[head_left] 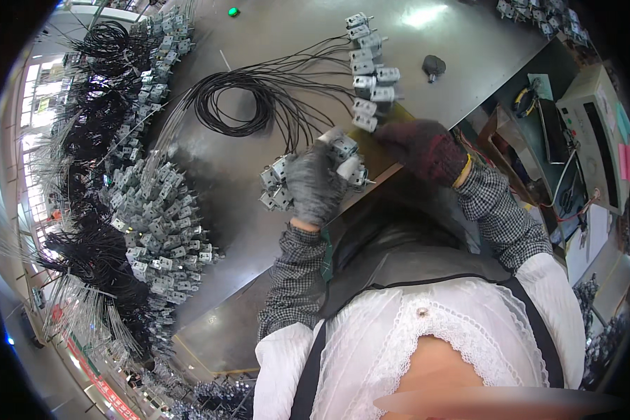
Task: Organizing and assembling wire harnesses by arranging connectors on a workbench.
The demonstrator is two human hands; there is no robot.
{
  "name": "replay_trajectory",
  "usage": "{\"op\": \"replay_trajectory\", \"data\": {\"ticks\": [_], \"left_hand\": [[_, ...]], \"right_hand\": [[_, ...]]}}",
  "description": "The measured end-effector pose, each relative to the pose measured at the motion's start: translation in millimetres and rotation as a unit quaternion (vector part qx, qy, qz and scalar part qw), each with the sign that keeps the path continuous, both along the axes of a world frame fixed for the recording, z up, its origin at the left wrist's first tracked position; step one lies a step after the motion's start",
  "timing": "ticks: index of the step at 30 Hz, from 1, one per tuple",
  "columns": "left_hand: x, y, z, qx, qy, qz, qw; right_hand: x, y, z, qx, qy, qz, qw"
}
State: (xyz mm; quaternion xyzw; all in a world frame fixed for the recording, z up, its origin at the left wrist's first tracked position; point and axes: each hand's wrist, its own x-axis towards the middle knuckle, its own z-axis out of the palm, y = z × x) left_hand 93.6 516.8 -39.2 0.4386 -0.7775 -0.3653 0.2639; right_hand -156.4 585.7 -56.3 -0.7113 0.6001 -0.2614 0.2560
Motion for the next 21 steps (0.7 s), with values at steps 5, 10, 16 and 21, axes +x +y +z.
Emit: {"op": "replay_trajectory", "data": {"ticks": [5, 10, 16, 21], "left_hand": [[6.5, -23.1, 5.4, 0.051, -0.141, -0.101, 0.984], [-8.4, -17.0, 23.3, -0.052, -0.267, -0.157, 0.949], [-30.4, 3.1, 10.7, -0.065, -0.206, -0.103, 0.971], [-44.7, 4.3, 9.5, -0.048, -0.278, -0.06, 0.958]], "right_hand": [[-8.3, -7.2, 6.0, 0.052, -0.021, -0.057, 0.997], [-1.0, -1.0, 2.3, 0.009, -0.023, -0.051, 0.998], [10.4, 7.9, 25.9, -0.046, -0.071, 0.015, 0.996], [16.3, 10.4, 26.9, -0.047, -0.002, 0.023, 0.999]]}}
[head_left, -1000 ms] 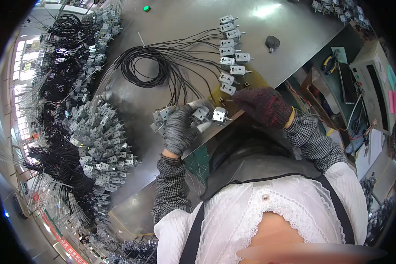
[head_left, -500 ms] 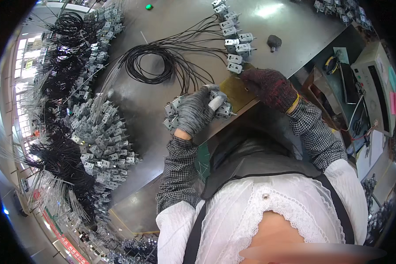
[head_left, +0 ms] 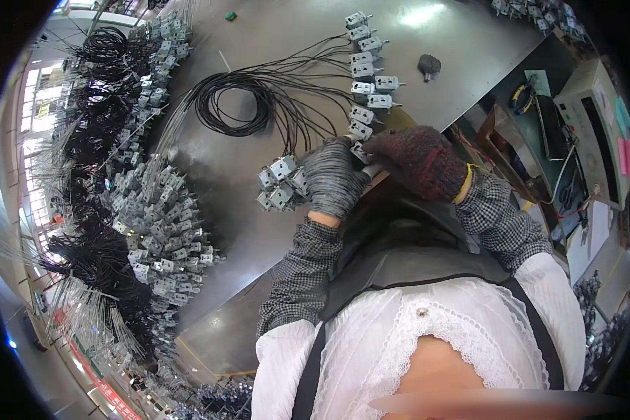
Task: Organizing and assembling wire harnesses by arranging connectors on a workbench.
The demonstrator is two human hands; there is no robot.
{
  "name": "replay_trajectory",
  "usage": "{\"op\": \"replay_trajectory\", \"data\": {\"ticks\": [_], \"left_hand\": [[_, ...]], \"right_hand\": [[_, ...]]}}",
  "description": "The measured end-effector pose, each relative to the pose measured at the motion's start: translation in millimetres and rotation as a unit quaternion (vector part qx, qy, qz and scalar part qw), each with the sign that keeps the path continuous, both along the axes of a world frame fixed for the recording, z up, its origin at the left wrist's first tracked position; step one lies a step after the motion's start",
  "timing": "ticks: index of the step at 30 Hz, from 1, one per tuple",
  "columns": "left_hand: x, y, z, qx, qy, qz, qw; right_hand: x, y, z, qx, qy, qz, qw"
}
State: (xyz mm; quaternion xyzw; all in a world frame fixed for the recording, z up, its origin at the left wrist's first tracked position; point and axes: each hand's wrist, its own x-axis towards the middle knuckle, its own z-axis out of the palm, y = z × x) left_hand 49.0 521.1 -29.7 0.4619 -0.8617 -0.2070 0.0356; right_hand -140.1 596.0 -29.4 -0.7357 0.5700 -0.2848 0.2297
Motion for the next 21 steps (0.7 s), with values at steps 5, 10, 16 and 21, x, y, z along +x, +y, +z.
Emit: {"op": "replay_trajectory", "data": {"ticks": [5, 10, 16, 21], "left_hand": [[1.7, -3.9, -0.1, 0.018, 0.03, -0.004, 0.999], [2.2, -4.8, -11.4, 0.005, 0.065, 0.0, 0.998], [0.8, -9.1, -6.5, 0.002, 0.033, -0.036, 0.999], [-6.5, -7.8, -2.3, -0.011, 0.008, -0.033, 0.999]], "right_hand": [[1.5, -3.3, 11.7, -0.016, 0.063, 0.002, 0.998], [-2.3, -5.9, 11.2, 0.05, 0.097, 0.016, 0.994], [-3.8, 1.1, 3.3, 0.038, 0.035, 0.001, 0.999], [-0.2, -0.4, 1.5, 0.049, 0.08, -0.026, 0.995]]}}
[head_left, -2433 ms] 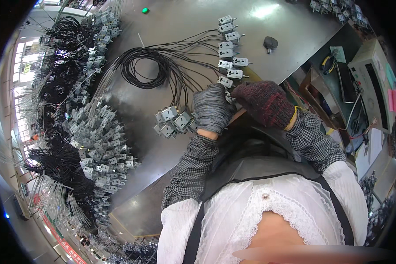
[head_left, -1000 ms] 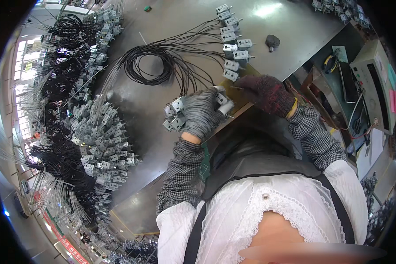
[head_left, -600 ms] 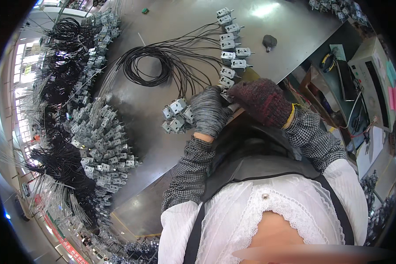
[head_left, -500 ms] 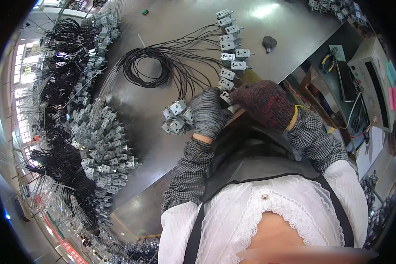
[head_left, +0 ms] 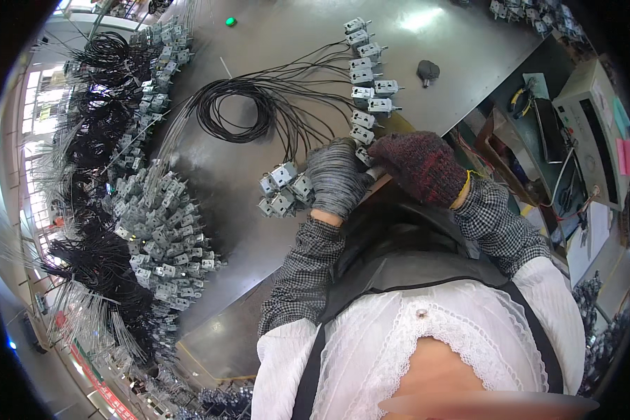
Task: Organizing and assembling wire harnesses by arranging connectors on a workbench.
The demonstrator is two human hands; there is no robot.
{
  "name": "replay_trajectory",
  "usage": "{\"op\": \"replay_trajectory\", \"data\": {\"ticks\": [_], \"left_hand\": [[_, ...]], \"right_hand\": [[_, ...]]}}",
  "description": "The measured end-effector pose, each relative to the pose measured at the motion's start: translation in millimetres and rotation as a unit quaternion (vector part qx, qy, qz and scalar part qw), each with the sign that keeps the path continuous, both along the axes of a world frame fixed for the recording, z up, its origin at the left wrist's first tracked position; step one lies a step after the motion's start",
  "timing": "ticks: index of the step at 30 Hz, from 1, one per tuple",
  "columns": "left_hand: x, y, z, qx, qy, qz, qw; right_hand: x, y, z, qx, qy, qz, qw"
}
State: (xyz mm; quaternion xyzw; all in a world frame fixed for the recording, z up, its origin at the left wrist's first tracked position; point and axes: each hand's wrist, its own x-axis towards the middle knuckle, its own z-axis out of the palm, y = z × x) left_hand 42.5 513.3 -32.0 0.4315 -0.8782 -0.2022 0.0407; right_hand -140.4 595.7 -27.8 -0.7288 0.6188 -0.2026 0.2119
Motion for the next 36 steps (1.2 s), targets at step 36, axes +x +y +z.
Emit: {"op": "replay_trajectory", "data": {"ticks": [36], "left_hand": [[36.8, -1.9, 6.2, -0.084, 0.011, -0.075, 0.994]], "right_hand": [[-4.1, -2.6, -16.5, -0.045, -0.125, -0.004, 0.991]]}}
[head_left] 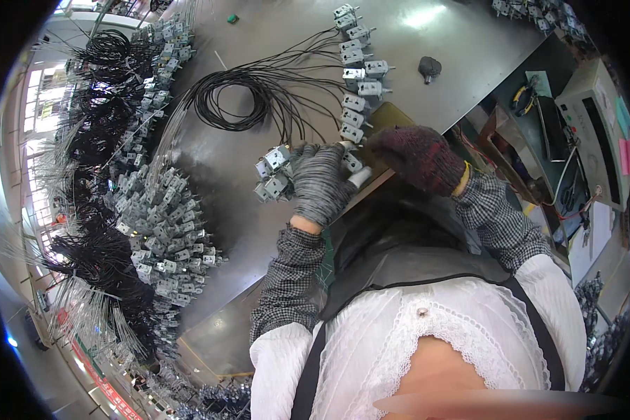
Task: Organizing and assembling wire harnesses by arranging connectors on a workbench.
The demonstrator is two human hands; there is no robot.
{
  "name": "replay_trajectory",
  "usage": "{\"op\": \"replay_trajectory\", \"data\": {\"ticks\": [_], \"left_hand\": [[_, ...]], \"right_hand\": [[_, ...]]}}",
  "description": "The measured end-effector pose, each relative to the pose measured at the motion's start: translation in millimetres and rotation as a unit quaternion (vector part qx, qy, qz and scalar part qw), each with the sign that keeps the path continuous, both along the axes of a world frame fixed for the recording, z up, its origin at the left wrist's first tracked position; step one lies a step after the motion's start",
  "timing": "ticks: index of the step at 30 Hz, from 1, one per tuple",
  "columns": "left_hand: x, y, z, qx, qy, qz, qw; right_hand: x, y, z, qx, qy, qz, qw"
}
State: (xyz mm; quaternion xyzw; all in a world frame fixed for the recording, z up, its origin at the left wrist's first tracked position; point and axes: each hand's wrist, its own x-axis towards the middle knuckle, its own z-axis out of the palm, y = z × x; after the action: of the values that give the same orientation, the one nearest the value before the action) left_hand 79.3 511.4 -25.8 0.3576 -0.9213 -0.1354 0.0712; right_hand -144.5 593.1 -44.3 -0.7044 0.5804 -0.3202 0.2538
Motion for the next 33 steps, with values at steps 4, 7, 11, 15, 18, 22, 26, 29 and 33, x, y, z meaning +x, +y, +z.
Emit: {"op": "replay_trajectory", "data": {"ticks": [4, 7, 11, 15, 18, 22, 26, 29, 33], "left_hand": [[-12.5, 11.9, -10.9, 0.0, 0.029, 0.06, 0.998], [-20.8, 9.9, -15.3, 0.009, -0.003, 0.096, 0.995], [-30.7, 9.8, 0.7, 0.055, -0.045, 0.111, 0.991], [-30.8, 5.4, -8.9, 0.059, -0.036, 0.114, 0.991], [-28.4, 1.9, -18.4, 0.032, -0.066, 0.091, 0.993], [-28.9, 3.7, -23.2, 0.031, -0.022, 0.085, 0.996], [-32.0, 5.4, -22.1, 0.018, -0.02, 0.089, 0.996], [-32.7, 7.1, -13.3, 0.015, -0.013, 0.085, 0.996], [-17.0, 5.9, 2.7, 0.208, 0.115, 0.119, 0.964]], "right_hand": [[4.1, 4.9, 16.1, 0.0, 0.009, 0.033, 0.999], [7.3, -1.0, 16.5, 0.021, 0.114, 0.037, 0.993], [6.6, 1.4, 25.5, -0.005, 0.13, 0.047, 0.99], [5.9, -1.6, 31.7, 0.046, 0.197, 0.052, 0.978], [4.6, -1.2, 29.7, 0.045, 0.165, 0.044, 0.984], [1.3, 5.0, 19.7, 0.015, 0.113, 0.035, 0.993], [4.4, 2.7, 21.9, 0.02, 0.114, 0.012, 0.993], [1.4, 3.6, 18.5, 0.038, 0.096, 0.029, 0.994], [-0.9, 3.3, 18.0, 0.018, 0.013, 0.009, 1.0]]}}
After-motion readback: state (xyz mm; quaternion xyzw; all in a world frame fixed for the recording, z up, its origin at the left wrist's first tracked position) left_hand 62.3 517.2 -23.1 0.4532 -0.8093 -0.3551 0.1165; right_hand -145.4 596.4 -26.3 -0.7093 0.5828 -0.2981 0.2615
